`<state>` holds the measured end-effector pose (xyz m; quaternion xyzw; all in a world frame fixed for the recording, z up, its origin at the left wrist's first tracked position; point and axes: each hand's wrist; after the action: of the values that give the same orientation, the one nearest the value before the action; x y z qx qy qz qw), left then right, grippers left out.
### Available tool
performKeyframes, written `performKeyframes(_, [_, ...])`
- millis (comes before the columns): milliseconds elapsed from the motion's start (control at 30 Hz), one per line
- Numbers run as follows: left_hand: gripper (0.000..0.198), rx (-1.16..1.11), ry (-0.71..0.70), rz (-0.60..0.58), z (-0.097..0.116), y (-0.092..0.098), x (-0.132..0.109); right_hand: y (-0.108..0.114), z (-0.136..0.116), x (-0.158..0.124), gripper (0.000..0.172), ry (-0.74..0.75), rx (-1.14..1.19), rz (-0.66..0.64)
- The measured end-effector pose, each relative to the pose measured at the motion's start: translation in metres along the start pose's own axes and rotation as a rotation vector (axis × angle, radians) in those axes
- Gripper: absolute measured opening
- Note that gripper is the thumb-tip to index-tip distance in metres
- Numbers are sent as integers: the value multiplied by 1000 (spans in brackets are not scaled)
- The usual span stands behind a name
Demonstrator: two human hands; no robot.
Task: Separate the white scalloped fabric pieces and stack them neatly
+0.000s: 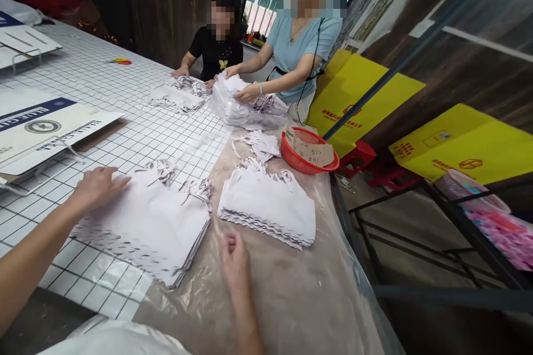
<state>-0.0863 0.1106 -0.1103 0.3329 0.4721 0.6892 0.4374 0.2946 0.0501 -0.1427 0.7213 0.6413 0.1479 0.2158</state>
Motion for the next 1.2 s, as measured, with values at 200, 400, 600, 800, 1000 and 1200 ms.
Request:
performKeyframes(200, [66,-36,-35,7,-33,-8,-47,-55,-39,-17,32,148,-79,-67])
performKeyframes(400, [51,-91,-34,118,-35,-5,-55,-61,-47,-26,20,268,-242,5])
performKeyframes(600, [41,-119,-4,146,-39,10,-69,-60,-48,-48,17,284,-308,61])
performKeyframes(800, [43,-36,85,75,-42,11,-78,-66,-39,-62,18,152,-280,-16])
performKeyframes(1000, [41,34,144,-33,-38,13,-73,-70,-34,-64,11,153,-214,-22])
performKeyframes(1200, [48,13,214,-213,-23,34,-72,-70,-35,-67,6,380,-248,23])
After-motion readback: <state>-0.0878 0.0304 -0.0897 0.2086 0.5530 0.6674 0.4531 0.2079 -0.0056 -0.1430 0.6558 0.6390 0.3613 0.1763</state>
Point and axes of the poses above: each hand's wrist, its own x-axis towards the middle knuckle, its own y-axis out of the back of the hand, z = x × y, and after that the axes turned 1 degree about x, right-handed
